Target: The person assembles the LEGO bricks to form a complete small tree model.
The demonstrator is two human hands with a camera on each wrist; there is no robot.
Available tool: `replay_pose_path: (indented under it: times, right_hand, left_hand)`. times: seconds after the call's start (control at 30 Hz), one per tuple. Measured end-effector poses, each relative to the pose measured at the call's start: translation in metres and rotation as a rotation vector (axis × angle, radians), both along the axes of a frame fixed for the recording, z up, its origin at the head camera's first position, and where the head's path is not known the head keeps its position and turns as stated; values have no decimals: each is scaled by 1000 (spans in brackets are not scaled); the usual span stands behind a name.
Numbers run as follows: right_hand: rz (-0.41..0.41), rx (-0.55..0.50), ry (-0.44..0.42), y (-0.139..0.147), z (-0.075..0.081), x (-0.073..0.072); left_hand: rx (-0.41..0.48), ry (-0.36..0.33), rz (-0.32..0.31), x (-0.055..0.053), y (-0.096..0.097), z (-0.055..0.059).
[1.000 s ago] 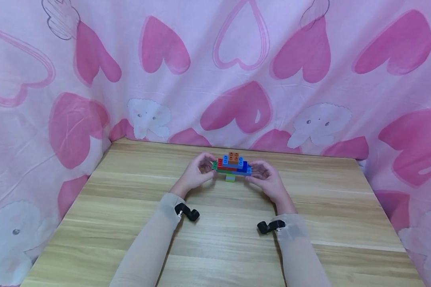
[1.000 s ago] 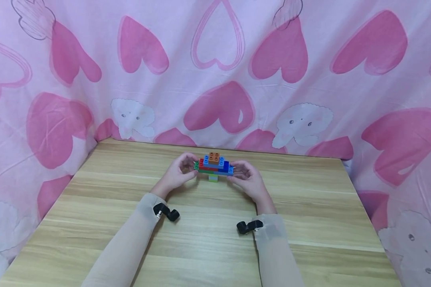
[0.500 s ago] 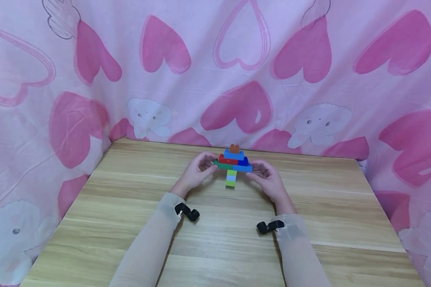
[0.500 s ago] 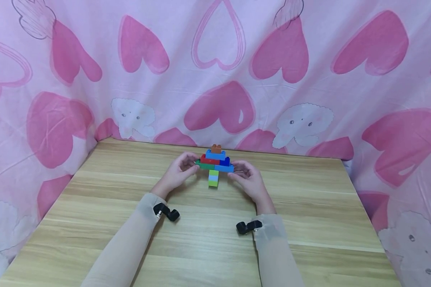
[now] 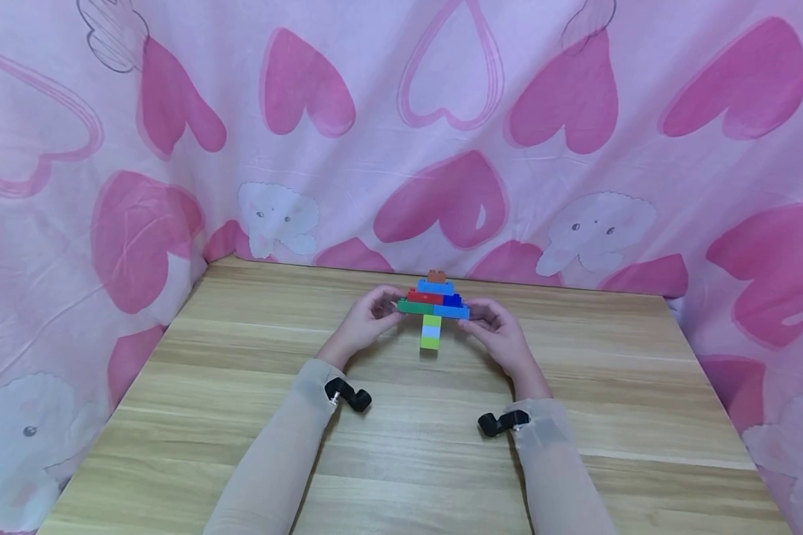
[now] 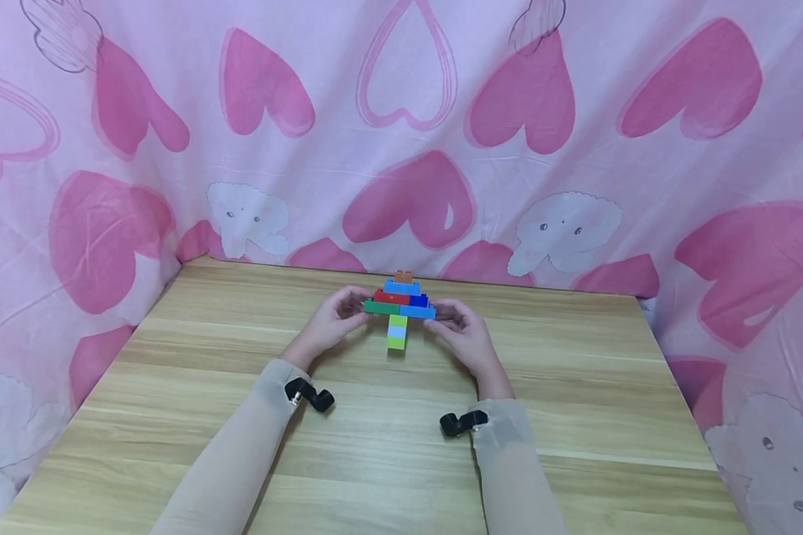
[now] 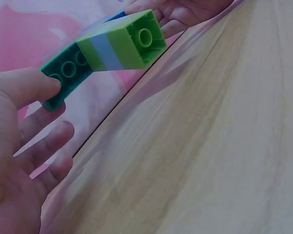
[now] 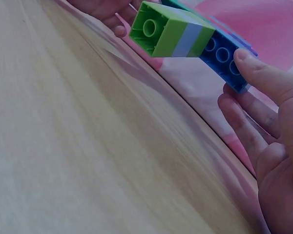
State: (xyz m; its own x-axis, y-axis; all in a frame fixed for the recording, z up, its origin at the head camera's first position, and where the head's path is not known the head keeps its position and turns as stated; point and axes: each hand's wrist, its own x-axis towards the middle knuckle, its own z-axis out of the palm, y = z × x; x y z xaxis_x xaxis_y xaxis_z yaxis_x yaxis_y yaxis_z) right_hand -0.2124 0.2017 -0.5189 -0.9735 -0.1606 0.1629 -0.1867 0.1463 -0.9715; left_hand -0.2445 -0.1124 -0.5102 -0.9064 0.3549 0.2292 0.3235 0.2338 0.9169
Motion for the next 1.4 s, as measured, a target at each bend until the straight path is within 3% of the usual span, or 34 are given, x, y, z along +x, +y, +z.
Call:
replay_pose_path:
  times: [0.23,0.63,0.9,1.1,1.23,1.33,1.4]
  right_hand:
    - [7,70,-22,-2,2,-4]
    - [-20,328,-10,-4,0,-2]
    - [-51,362,27,-3,-2,-5]
    - [-83,264,-52,-3,0,-4]
    - [-88,173,-149,0,9,1]
    - [-41,205,-180,9,25,5]
    - [23,284,-130,21,41,4]
  left_hand:
    - [-68,28,16,0,-4,0]
    - [-219,60,1,-3,-6,-3]
    - [-328,67,25,-5,-4,-5]
    - [-308,-30,40,-3,-5,3]
    - [-312,-100,91,3,-13,12]
    - [-351,-78,118,10,-24,22]
    - [-392,-29,115,15,-33,31]
